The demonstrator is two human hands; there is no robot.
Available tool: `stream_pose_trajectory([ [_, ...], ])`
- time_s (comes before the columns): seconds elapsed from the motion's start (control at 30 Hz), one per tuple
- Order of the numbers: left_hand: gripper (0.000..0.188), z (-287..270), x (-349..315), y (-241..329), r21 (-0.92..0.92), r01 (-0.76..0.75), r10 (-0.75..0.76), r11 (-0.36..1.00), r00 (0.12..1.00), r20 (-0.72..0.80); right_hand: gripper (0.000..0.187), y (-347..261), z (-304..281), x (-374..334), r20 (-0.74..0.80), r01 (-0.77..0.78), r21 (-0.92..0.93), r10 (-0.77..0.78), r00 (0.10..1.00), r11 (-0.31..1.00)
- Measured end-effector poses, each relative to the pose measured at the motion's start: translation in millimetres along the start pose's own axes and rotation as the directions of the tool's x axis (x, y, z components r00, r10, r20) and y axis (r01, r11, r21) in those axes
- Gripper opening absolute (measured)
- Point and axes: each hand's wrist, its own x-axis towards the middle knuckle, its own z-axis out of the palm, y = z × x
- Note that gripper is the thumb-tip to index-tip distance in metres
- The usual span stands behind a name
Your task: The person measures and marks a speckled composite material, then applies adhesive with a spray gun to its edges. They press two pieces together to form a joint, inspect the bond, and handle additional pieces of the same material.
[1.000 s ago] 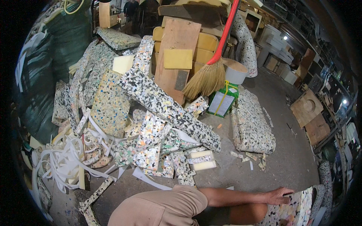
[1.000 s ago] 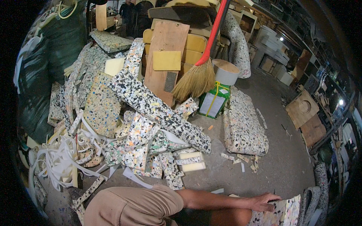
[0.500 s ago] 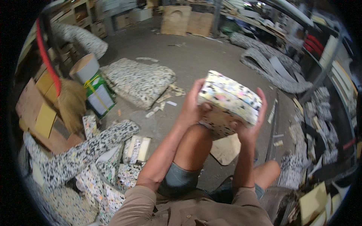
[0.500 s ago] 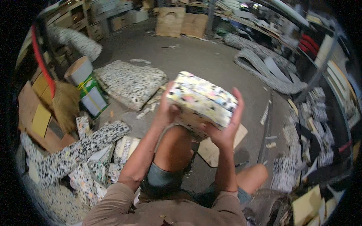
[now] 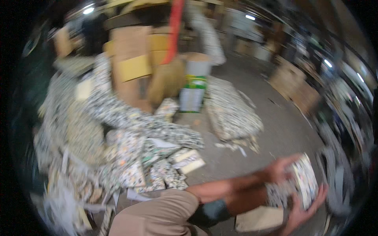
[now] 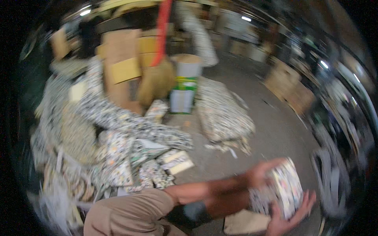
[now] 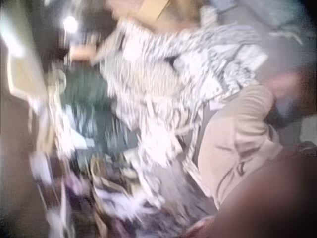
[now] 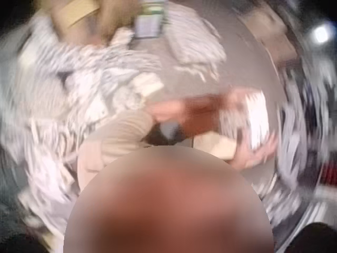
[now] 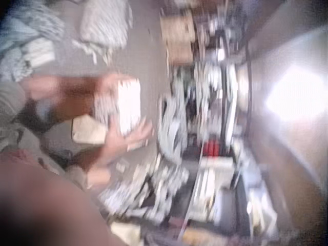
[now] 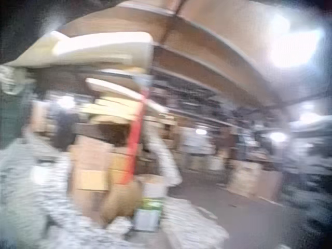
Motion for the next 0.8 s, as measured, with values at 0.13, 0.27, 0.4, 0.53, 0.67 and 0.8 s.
stream_pose_trajectory([
  [0.13, 0.101, -5.2, 2.8, 25.4, 0.026, -0.206, 0.205, 0.978, 0.978, 0.039, 0.049, -13.3, -10.4, 22.2, 0.023, 0.293, -0.082, -0.292, 0.956, 0.953],
  [0.27, 0.095, -7.1, 4.1, 36.6, 0.105, -0.239, 0.237, 0.965, 0.971, 0.034, 0.039, -18.7, -0.8, 20.6, 0.018, 0.241, 0.001, -0.241, 0.97, 0.97],
  [0.4, 0.093, -13.2, 5.9, 26.9, 0.059, -0.186, 0.187, 0.981, 0.982, -0.005, 0.047, -29.8, 7.3, 17.7, -0.014, 0.126, 0.196, -0.126, 0.992, 0.973],
  [0.53, 0.103, -18.9, 3.1, 22.4, -0.042, -0.077, 0.075, 0.996, 0.996, -0.042, 0.054, -42.2, 7.8, 24.9, -0.055, 0.188, 0.044, -0.186, 0.981, 0.981],
  [0.67, 0.115, -18.6, -1.1, 30.6, 0.108, -0.228, 0.246, 0.968, 0.95, -0.194, 0.048, -45.6, 8.9, 25.2, 0.048, 0.16, -0.043, -0.157, 0.986, 0.986],
  [0.8, 0.118, -22.6, -3.3, 32.8, -0.069, 0.009, -0.015, 0.998, 0.996, -0.085, 0.047, -45.0, 8.8, 19.8, 0.097, -0.086, 0.115, 0.075, 0.992, 0.99],
])
